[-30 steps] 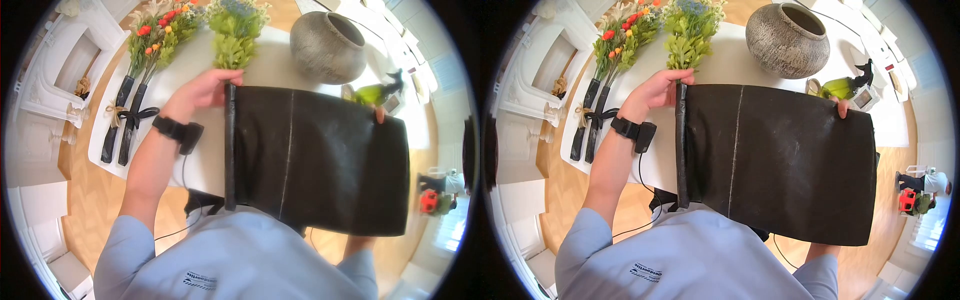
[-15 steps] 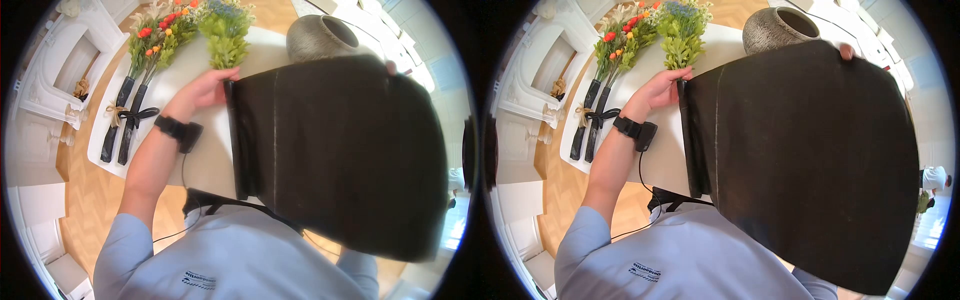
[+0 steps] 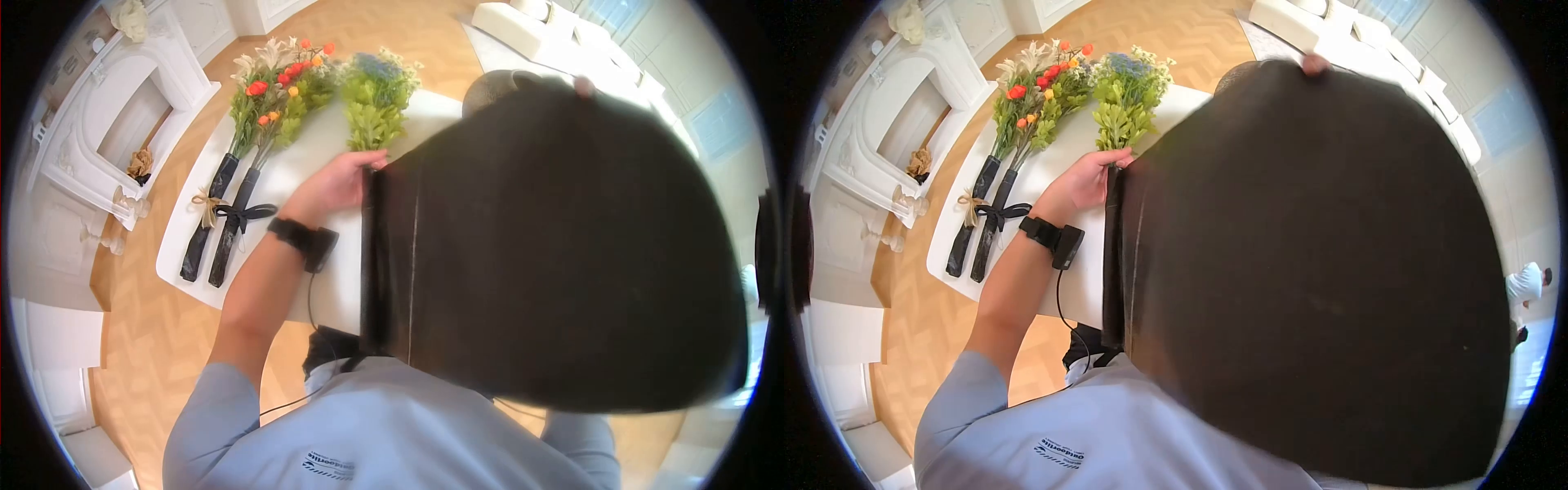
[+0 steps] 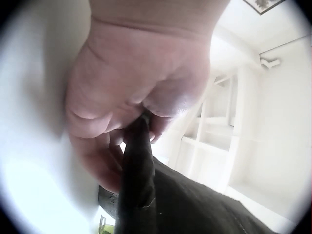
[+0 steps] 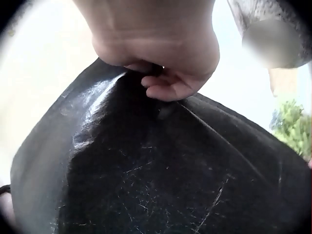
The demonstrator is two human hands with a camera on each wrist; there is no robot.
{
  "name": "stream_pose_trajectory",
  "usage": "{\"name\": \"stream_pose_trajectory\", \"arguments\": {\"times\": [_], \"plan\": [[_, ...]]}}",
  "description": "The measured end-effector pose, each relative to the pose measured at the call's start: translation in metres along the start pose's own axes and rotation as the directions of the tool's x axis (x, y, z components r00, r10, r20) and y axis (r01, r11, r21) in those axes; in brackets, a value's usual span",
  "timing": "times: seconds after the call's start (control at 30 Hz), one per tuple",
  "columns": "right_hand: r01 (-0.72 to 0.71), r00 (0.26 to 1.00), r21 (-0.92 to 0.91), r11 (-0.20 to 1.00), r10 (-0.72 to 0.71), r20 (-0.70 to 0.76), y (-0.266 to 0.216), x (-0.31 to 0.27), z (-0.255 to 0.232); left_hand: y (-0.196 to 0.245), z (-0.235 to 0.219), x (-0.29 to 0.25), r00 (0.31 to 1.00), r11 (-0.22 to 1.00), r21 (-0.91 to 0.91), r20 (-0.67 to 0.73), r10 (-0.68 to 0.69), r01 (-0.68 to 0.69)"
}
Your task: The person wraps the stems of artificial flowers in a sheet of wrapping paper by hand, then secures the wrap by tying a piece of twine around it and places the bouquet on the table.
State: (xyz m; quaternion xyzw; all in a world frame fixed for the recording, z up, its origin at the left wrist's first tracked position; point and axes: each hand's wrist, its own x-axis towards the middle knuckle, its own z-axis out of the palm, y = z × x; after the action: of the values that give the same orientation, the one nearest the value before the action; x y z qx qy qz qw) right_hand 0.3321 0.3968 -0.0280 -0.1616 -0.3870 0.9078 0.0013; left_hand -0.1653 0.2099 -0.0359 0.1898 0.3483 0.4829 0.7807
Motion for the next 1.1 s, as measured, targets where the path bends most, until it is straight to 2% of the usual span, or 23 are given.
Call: {"name": "stream_pose_trajectory", "arguments": {"times": [0.07, 0.13, 0.17, 0.2, 0.23, 0.27, 0.3, 0.33, 0.37, 0.43, 0.47, 0.53, 0.57, 0.63, 0.7, 0.77, 0.83, 0.87, 0.93, 0.97, 1.03, 1.07, 1.1], "plan": [[-0.039, 0.999, -0.011, 0.999, 0.039, -0.013, -0.015, 0.0, 0.01, 0.0, -0.01, 0.005, 1.0, 1.0, -0.008, 0.003, 0.012, -0.011], [-0.08, 0.996, -0.015, 0.997, 0.079, -0.029, -0.027, -0.001, 0.019, 0.0, -0.018, 0.011, 0.992, 0.996, -0.081, 0.126, -0.033, 0.044], [-0.098, 0.995, -0.015, 0.995, 0.098, -0.037, -0.04, -0.005, -0.003, 0.001, -0.019, 0.011, 0.991, 0.996, -0.084, 0.127, -0.03, 0.041], [-0.116, 0.992, -0.013, 0.993, 0.115, -0.045, -0.031, -0.01, -0.003, 0.001, -0.018, 0.01, 0.994, 1.0, -0.023, 0.109, -0.017, 0.02], [-0.133, 0.99, -0.009, 0.991, 0.132, -0.053, -0.053, -0.007, -0.007, 0.001, -0.015, 0.008, 0.996, 0.999, 0.039, 0.091, -0.005, 0.002], [-0.135, 0.989, -0.007, 0.991, 0.134, -0.055, -0.014, -0.01, 0.024, 0.001, -0.01, 0.006, 0.996, 0.999, 0.037, 0.092, -0.007, 0.004], [0.274, 0.802, -0.16, 0.948, -0.318, -0.507, 0.012, -0.014, 0.054, 0.0, -0.002, 0.003, 0.998, 0.999, 0.034, 0.068, 0.017, -0.019], [0.505, 0.261, -0.462, 0.729, -0.639, -0.723, 0.028, -0.018, 0.082, 0.0, 0.005, 0.0, 0.998, 0.999, 0.033, 0.044, 0.04, -0.041], [0.504, 0.26, -0.464, 0.728, -0.641, -0.722, 0.03, -0.024, 0.11, 0.002, 0.008, -0.002, 0.998, 0.999, 0.031, 0.046, 0.041, -0.043], [0.272, 0.174, -0.703, 0.657, -0.752, -0.636, 0.026, -0.036, 0.149, 0.005, 0.013, -0.004, 0.997, 0.985, 0.172, 0.082, 0.012, -0.026], [0.27, 0.173, -0.705, 0.656, -0.753, -0.635, 0.021, -0.042, 0.157, 0.004, 0.013, -0.002, 0.996, 0.985, 0.171, 0.084, 0.013, -0.027], [0.079, 0.269, -0.81, 0.581, -0.794, -0.544, 0.012, -0.051, 0.169, 0.003, 0.013, 0.003, 0.996, 0.981, 0.192, 0.081, 0.02, -0.035], [0.078, 0.268, -0.809, 0.582, -0.794, -0.546, 0.011, -0.049, 0.174, 0.002, 0.013, 0.005, 0.996, 0.981, 0.192, 0.082, 0.018, -0.034], [-0.186, 0.56, -0.868, 0.461, -0.675, -0.479, 0.013, -0.024, 0.197, 0.002, 0.016, 0.006, 0.996, 0.981, 0.189, 0.093, 0.014, -0.032], [-0.284, 0.765, -0.942, 0.179, -0.55, -0.335, 0.011, 0.02, 0.233, 0.003, 0.025, 0.002, 0.996, 0.985, 0.168, 0.089, 0.01, -0.025], [-0.203, 0.847, -0.979, -0.025, -0.506, -0.163, 0.017, 0.057, 0.232, 0.003, 0.029, 0.001, 0.997, 0.989, 0.148, 0.08, 0.012, -0.024], [-0.117, 0.786, -0.985, -0.126, -0.619, -0.014, 0.032, 0.096, 0.216, 0.001, 0.026, 0.001, 0.992, 0.987, 0.144, 0.113, 0.05, -0.067], [-0.114, 0.784, -0.986, -0.124, -0.621, -0.012, 0.036, 0.113, 0.206, 0.0, 0.025, 0.0, 0.993, 0.987, 0.148, 0.11, 0.05, -0.066], [-0.145, 0.794, -0.984, -0.103, -0.606, -0.053, 0.037, 0.141, 0.193, -0.001, 0.021, -0.001, 0.973, 0.991, 0.084, 0.215, 0.086, -0.106], [-0.138, 0.795, -0.985, -0.106, -0.604, -0.046, 0.036, 0.152, 0.192, 0.001, 0.02, -0.002, 0.973, 0.99, 0.085, 0.211, 0.092, -0.112], [-0.223, 0.84, -0.973, 0.054, -0.496, -0.22, 0.033, 0.172, 0.194, 0.003, 0.016, -0.004, 0.94, 0.987, 0.049, 0.315, 0.132, -0.155], [-0.219, 0.845, -0.975, 0.05, -0.489, -0.215, 0.033, 0.18, 0.194, 0.004, 0.013, -0.004, 0.941, 0.986, 0.043, 0.31, 0.14, -0.161], [-0.248, 0.819, -0.968, 0.032, -0.526, -0.227, 0.034, 0.187, 0.194, 0.005, 0.011, -0.003, 0.924, 0.982, 0.022, 0.344, 0.167, -0.186]]}}
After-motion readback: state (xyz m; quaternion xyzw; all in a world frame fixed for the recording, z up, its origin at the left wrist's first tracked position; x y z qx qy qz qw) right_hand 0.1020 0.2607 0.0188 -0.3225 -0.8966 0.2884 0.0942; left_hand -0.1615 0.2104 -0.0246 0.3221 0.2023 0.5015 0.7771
